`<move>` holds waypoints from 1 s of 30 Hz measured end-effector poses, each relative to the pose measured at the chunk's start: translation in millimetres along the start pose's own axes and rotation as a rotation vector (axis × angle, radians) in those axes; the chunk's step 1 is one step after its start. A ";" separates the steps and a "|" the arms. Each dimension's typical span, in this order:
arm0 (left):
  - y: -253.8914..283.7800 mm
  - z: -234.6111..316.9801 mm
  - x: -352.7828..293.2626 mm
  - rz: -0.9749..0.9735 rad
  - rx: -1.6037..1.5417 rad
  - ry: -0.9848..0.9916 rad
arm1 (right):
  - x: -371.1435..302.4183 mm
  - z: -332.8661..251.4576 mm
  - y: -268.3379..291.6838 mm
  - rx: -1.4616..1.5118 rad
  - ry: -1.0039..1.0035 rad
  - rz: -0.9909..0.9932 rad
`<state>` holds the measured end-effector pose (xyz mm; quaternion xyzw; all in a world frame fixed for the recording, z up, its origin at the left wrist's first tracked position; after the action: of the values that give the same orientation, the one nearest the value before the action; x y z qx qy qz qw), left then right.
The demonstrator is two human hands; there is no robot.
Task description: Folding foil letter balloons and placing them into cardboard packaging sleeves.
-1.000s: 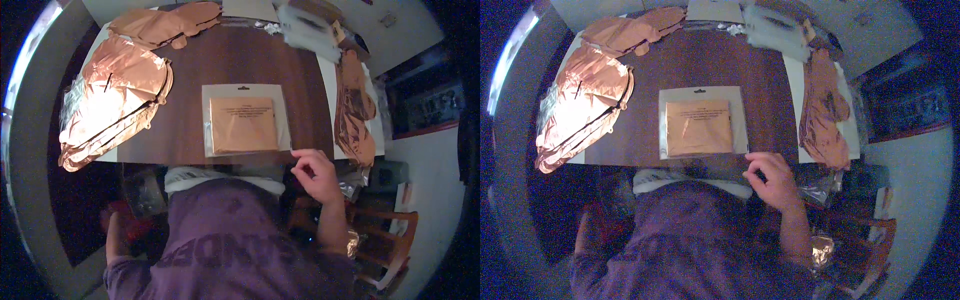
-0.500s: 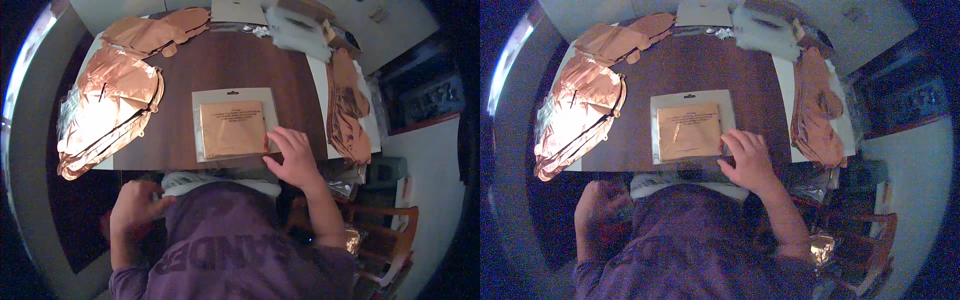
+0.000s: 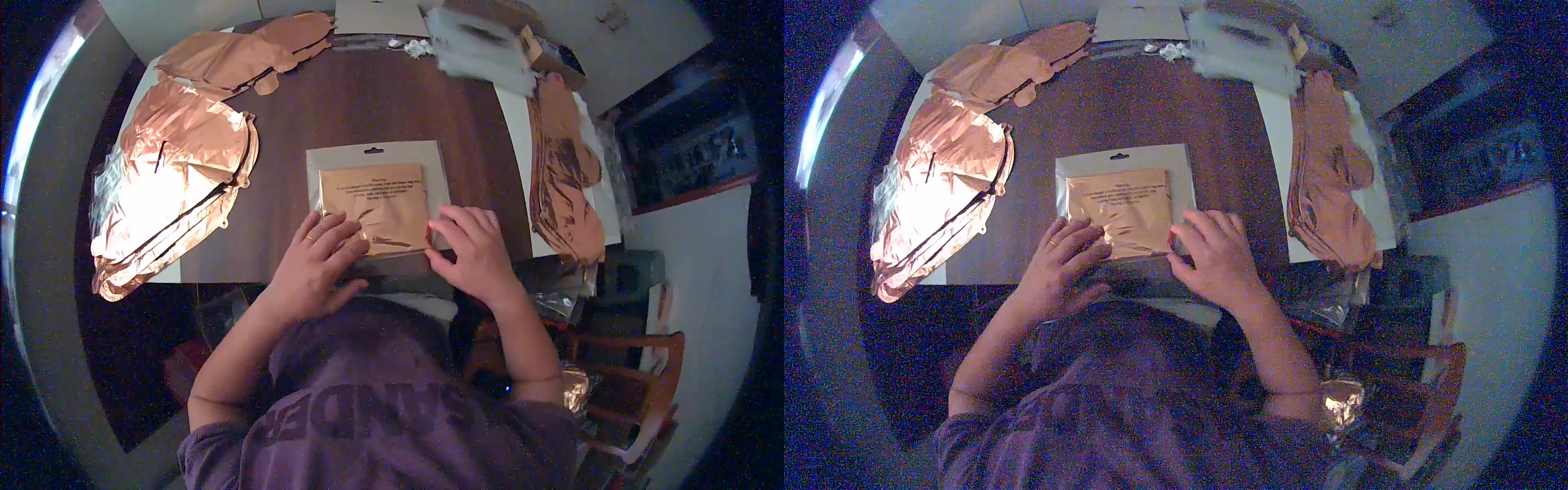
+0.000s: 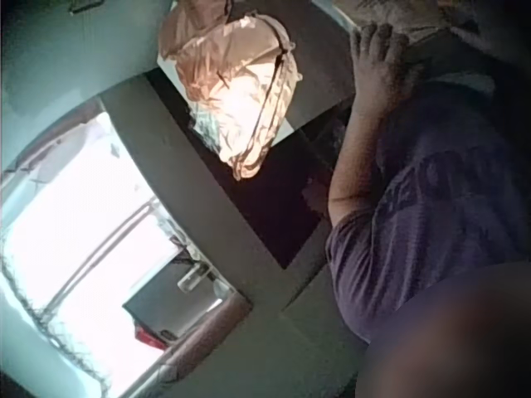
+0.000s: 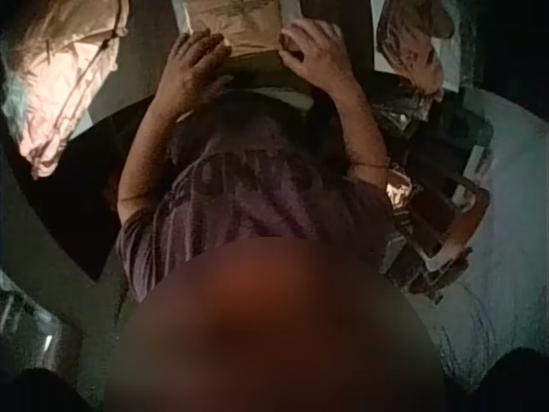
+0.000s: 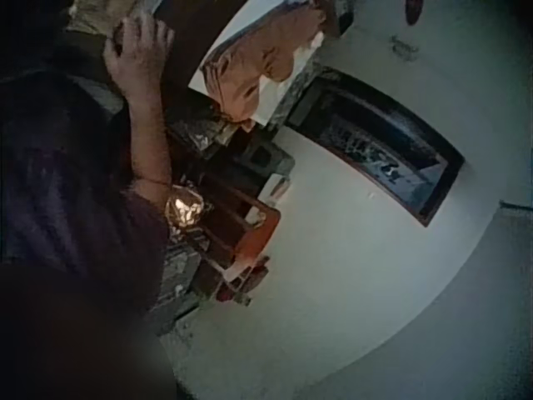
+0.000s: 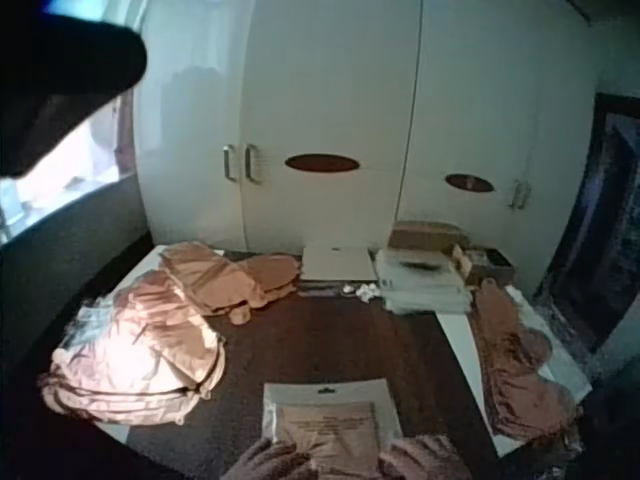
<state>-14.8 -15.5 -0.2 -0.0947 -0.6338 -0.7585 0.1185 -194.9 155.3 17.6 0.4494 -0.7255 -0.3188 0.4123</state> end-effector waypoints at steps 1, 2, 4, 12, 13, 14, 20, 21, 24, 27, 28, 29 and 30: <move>-0.7 -0.5 0.0 0.001 -0.009 0.000 | 0.0 1.2 -0.1 0.000 -0.001 0.000; -1.3 -1.0 -0.2 0.002 -0.017 0.000 | -0.7 1.5 -0.4 -0.060 0.041 -0.006; -2.1 -3.0 -1.8 -0.004 -0.013 -0.008 | -0.9 1.6 0.3 -0.118 0.085 -0.014; 8.5 0.5 -7.4 -0.026 -0.041 -0.047 | -19.2 3.0 16.0 0.034 0.057 -0.056; 8.2 1.0 -12.0 -0.023 0.005 -0.087 | -24.3 1.6 15.2 0.035 0.056 -0.057; 7.5 1.1 -16.6 -0.020 0.052 -0.125 | -29.7 0.8 12.2 -0.001 0.045 -0.097; -6.6 -5.3 -37.1 0.206 0.011 -0.149 | -49.9 -0.9 -6.2 -0.125 0.104 -0.009; -10.1 -6.5 -39.9 0.204 0.012 -0.148 | -51.1 -1.2 -7.7 -0.121 0.122 0.029; -11.0 -9.2 -45.7 0.278 -0.084 -0.085 | -45.7 -4.5 -5.6 -0.038 0.163 0.095; -5.7 -8.1 -40.5 0.231 -0.097 0.214 | -34.7 -6.3 -1.4 0.096 0.116 0.122; -3.9 -8.0 -39.2 0.229 -0.097 0.213 | -31.5 -5.0 -1.7 0.151 0.049 0.120; -1.7 -8.9 -37.6 0.211 -0.102 0.228 | -28.9 -6.4 -3.9 0.152 0.048 0.121; 0.0 -9.7 -36.7 0.192 -0.106 0.243 | -25.5 -5.5 -6.5 0.185 -0.066 0.132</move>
<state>20.3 -22.9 -12.7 -0.0688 -0.5618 -0.7820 0.2612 -181.0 175.6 6.8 0.4261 -0.7931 -0.2372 0.3649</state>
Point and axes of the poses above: each hand's wrist, its own x-axis towards the middle knuckle, its own y-axis out of the back of the hand, z = x × y, the point moved 3 cm from there along x, towards the middle knuckle, and after that the axes turned 14 degrees about x, right-handed, at the moved point
